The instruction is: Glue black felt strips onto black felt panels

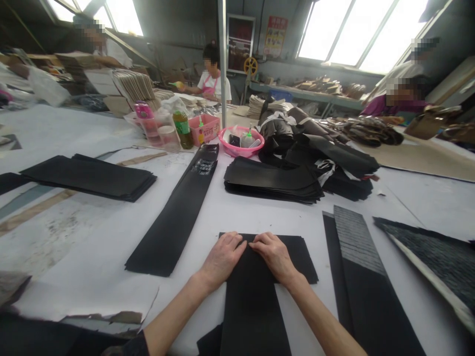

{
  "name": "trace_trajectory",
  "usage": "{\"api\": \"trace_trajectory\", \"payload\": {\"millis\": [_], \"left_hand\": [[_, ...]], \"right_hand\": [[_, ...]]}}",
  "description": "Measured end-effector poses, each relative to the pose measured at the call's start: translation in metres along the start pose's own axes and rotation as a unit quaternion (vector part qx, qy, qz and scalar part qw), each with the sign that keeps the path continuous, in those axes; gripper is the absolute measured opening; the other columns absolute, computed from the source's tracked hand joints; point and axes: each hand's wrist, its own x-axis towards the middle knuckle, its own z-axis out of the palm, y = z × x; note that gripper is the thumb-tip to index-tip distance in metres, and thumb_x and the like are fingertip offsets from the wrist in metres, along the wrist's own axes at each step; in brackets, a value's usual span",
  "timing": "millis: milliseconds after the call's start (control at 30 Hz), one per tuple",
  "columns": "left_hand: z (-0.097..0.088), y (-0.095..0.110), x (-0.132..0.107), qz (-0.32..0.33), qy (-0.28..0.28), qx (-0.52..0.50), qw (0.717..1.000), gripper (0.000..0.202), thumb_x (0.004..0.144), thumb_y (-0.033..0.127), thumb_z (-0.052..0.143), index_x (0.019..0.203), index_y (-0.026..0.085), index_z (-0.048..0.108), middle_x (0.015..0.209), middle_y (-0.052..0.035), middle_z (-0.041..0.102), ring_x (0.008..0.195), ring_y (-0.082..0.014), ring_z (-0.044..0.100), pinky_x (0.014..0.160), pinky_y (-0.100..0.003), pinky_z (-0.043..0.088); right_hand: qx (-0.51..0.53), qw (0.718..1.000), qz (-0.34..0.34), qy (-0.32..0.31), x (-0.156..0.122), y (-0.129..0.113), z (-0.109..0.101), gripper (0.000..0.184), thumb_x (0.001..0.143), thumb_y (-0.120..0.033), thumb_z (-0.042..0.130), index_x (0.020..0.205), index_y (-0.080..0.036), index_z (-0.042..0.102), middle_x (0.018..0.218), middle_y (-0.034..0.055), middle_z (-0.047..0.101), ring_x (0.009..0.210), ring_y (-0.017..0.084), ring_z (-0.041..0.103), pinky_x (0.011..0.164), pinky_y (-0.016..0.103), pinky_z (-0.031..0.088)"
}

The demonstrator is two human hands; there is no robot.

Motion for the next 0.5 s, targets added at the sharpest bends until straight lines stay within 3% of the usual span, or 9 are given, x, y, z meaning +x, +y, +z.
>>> {"api": "trace_trajectory", "payload": {"millis": [133,500], "left_hand": [[0.000,-0.001,0.000,0.001,-0.006,-0.005,1.000,0.039,0.091,0.012,0.048,0.130,0.013,0.045,0.113,-0.0099,0.057,0.113,-0.0243,0.050,0.101,-0.040,0.041],[-0.011,0.005,0.005,0.035,-0.028,0.064,0.997,0.030,0.092,0.011,0.044,0.120,0.014,0.052,0.114,-0.0106,0.058,0.109,-0.0256,0.053,0.093,-0.041,0.044]], "right_hand": [[-0.007,1.000,-0.010,-0.002,-0.001,0.002,0.000,0.019,0.095,-0.024,0.049,0.096,-0.026,0.067,0.098,0.0033,0.063,0.092,0.017,0.055,0.081,0.031,0.045],[-0.048,0.997,-0.055,-0.031,-0.001,0.001,-0.004,0.022,0.092,-0.015,0.053,0.110,-0.023,0.063,0.101,0.0045,0.061,0.095,0.019,0.053,0.084,0.033,0.043]]}}
